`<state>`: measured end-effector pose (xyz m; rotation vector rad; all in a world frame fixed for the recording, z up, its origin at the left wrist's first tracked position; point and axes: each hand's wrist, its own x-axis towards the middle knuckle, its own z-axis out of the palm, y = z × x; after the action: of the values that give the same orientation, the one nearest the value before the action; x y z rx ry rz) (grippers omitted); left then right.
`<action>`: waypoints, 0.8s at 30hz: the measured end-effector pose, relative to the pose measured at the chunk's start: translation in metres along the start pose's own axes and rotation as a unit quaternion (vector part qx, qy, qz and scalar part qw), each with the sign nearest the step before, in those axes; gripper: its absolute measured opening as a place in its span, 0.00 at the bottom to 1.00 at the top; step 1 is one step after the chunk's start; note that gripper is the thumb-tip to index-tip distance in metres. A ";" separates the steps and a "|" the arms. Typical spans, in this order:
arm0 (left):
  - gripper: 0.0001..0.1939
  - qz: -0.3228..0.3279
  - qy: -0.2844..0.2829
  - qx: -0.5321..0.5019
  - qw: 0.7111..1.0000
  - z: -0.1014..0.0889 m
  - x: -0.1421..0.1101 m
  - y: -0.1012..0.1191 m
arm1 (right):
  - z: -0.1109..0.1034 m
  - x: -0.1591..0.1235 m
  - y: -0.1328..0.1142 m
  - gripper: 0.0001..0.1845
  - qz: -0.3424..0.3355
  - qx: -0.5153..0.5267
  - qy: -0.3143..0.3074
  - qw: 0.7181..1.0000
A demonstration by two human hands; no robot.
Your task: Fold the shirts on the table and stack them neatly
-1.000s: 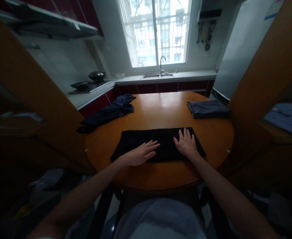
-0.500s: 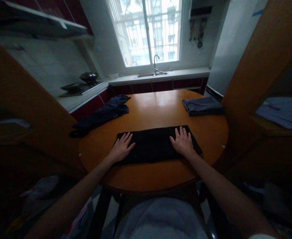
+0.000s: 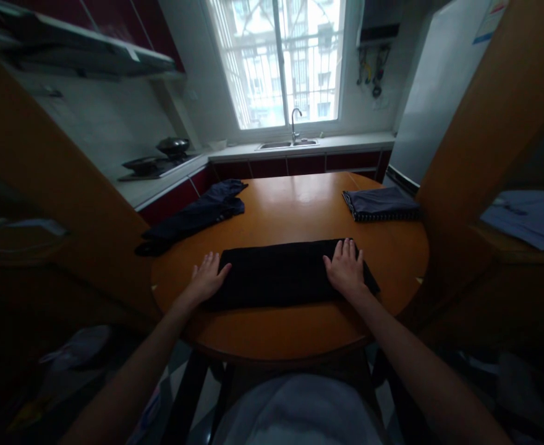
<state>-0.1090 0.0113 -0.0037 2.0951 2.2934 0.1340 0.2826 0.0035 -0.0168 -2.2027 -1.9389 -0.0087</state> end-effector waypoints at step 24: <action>0.39 0.093 -0.028 -0.022 0.995 0.013 0.023 0.015 | 0.010 0.030 0.023 0.43 -0.051 0.022 -0.073 0.996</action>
<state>-0.0949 0.0361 -0.0142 2.2574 2.0420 0.1259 0.3081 0.0320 -0.0257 -2.1273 -2.1062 0.1832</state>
